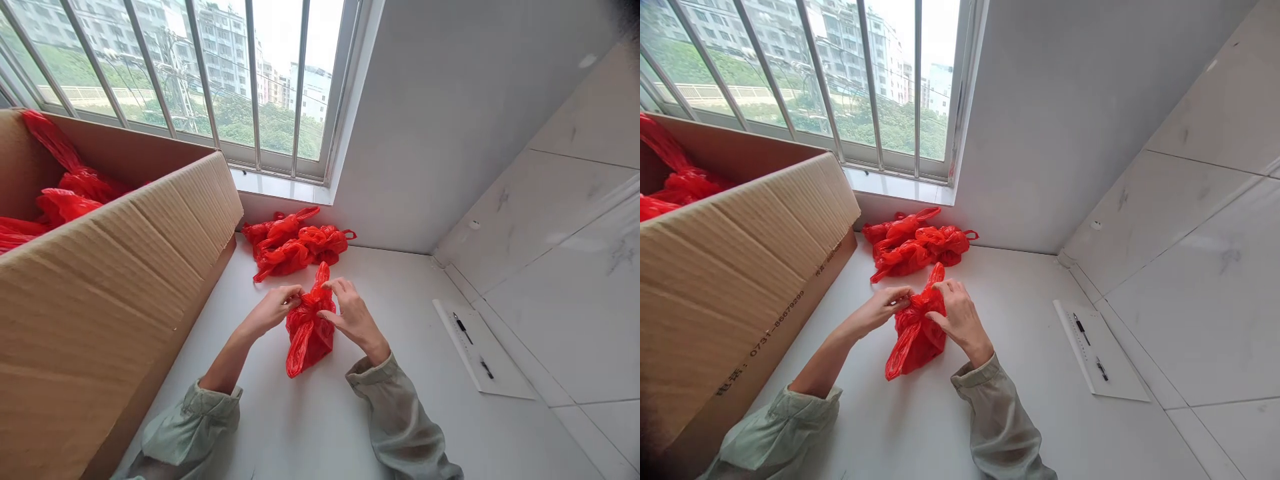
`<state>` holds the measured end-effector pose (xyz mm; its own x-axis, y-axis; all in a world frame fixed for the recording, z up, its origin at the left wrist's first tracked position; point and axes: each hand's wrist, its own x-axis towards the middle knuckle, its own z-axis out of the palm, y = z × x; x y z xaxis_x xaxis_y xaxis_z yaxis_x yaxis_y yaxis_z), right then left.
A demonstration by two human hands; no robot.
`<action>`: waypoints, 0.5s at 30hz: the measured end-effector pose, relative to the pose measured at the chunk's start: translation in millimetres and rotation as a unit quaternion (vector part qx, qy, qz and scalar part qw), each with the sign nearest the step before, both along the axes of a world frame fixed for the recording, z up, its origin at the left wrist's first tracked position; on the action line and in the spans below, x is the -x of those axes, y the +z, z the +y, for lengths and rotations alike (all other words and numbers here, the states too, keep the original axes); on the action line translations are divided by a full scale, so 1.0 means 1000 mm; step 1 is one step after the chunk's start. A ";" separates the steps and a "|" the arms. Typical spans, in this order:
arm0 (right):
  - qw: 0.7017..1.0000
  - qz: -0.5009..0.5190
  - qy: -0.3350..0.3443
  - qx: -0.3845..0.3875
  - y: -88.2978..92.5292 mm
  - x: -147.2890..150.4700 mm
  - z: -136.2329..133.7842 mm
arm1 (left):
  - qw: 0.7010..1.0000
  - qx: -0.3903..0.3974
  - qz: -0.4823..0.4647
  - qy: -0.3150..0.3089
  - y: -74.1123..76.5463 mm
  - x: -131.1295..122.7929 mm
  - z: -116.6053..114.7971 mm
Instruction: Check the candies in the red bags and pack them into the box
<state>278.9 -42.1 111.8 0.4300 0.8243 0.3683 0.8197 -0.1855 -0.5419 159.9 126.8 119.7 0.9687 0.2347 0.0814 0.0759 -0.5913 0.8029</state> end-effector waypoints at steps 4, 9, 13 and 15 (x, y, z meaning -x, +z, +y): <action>1.000 0.004 -0.003 -0.004 -0.007 0.000 0.005 | 1.000 0.009 0.002 -0.011 -0.001 0.001 0.002; 1.000 0.028 -0.001 0.005 -0.003 -0.011 -0.005 | 1.000 -0.009 0.002 0.027 -0.004 0.003 0.009; 0.998 0.056 0.002 0.025 0.003 -0.017 -0.015 | 0.996 -0.048 -0.014 0.071 0.000 0.008 0.011; 0.997 0.064 -0.007 0.030 0.003 -0.018 -0.017 | 0.993 -0.073 -0.038 0.081 0.006 0.010 0.006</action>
<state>297.0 -59.5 115.1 0.4812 0.8373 0.2596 0.7421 -0.2315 -0.6291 150.0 132.5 126.1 0.9089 0.3675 0.1972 0.1224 -0.6870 0.7163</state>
